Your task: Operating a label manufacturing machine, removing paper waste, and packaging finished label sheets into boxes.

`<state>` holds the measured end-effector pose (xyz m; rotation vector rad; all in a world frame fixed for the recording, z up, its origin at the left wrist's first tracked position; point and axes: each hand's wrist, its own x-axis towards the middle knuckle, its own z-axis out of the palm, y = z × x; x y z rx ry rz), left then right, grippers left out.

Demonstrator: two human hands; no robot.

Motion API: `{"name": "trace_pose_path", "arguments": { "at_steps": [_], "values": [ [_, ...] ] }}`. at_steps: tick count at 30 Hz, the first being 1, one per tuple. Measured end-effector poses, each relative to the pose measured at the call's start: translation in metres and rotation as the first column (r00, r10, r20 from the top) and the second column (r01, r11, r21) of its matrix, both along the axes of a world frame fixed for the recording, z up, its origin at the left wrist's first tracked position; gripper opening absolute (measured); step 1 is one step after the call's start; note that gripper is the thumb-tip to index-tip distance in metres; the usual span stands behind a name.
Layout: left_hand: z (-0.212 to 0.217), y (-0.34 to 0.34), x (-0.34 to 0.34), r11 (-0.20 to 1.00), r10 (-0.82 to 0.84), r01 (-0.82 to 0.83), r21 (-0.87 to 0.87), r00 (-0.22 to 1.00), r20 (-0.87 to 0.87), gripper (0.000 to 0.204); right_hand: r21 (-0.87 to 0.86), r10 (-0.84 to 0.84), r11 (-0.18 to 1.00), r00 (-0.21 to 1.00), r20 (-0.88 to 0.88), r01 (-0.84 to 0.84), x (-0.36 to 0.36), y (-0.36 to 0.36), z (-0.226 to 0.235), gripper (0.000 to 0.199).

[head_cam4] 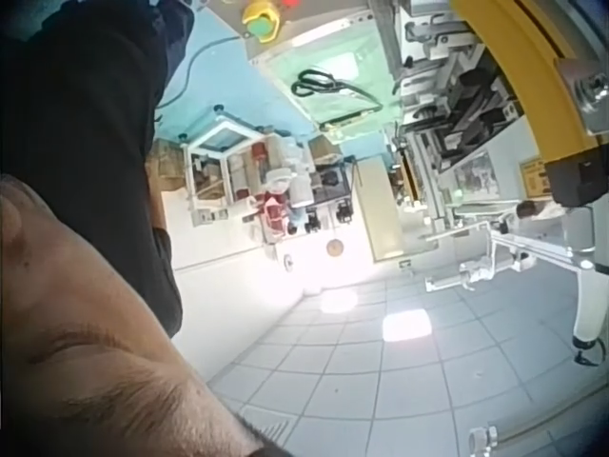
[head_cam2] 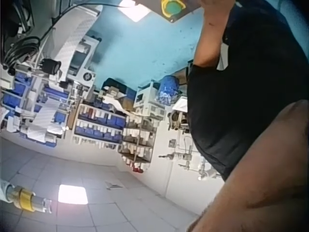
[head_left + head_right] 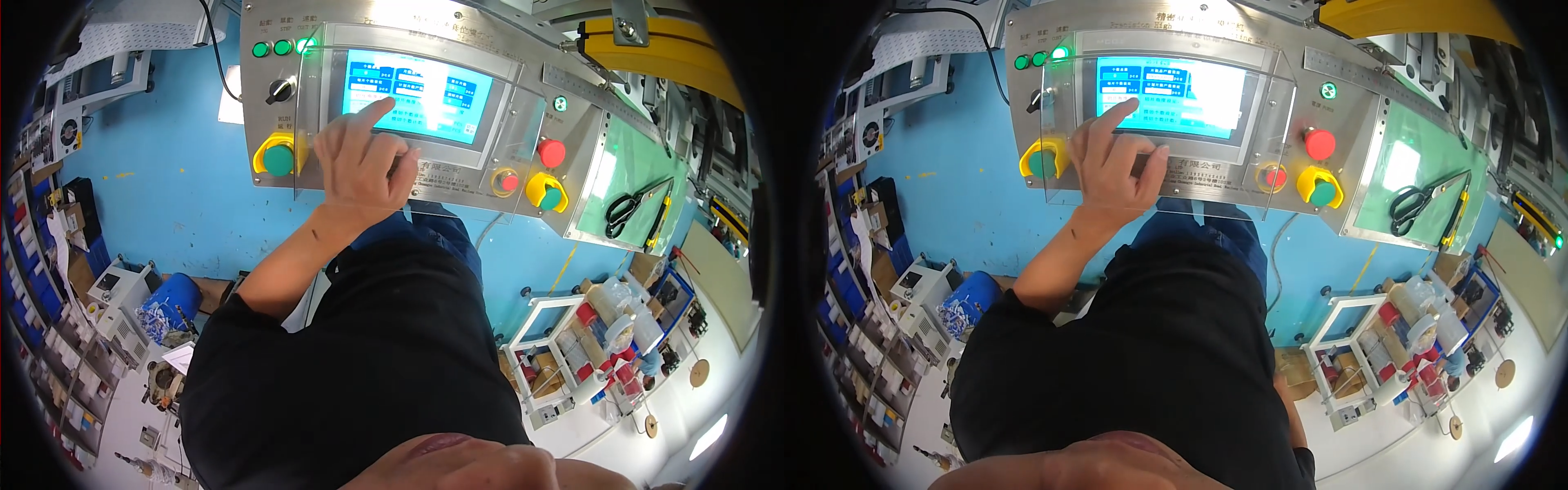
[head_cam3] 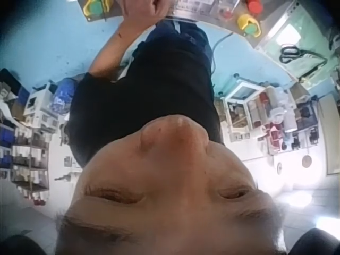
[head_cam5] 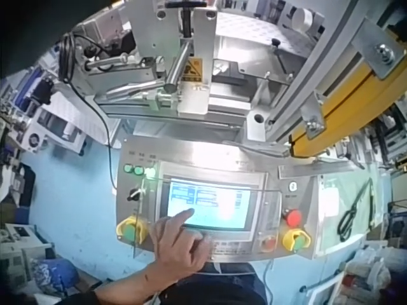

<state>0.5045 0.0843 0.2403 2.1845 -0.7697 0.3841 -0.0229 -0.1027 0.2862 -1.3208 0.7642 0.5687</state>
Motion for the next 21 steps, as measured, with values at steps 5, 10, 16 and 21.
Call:
{"name": "trace_pose_path", "arguments": {
  "at_steps": [5, 10, 16, 21],
  "values": [
    [-0.002, 0.008, -0.009, 1.0, 0.015, -0.014, 0.026, 1.0, -0.023, 0.019, -0.014, 0.039, 0.999, 0.999, -0.034, -0.04, 0.003, -0.001, -0.001, 0.048],
    [-0.005, 0.01, -0.013, 0.999, 0.004, -0.002, 0.032, 0.998, -0.057, 0.019, -0.023, 0.077, 0.997, 0.994, -0.081, -0.079, 0.003, 0.0, 0.0, 0.047],
    [-0.012, 0.009, -0.016, 1.0, -0.017, 0.017, -0.002, 0.999, -0.048, 0.019, -0.04, 0.117, 0.991, 0.982, -0.151, -0.124, -0.001, 0.001, 0.005, 0.046],
    [-0.022, 0.007, -0.016, 0.998, -0.032, 0.033, -0.047, 0.999, 0.021, 0.018, -0.056, 0.153, 0.984, 0.967, -0.203, -0.167, -0.001, 0.0, 0.006, 0.046]
  ]
}}
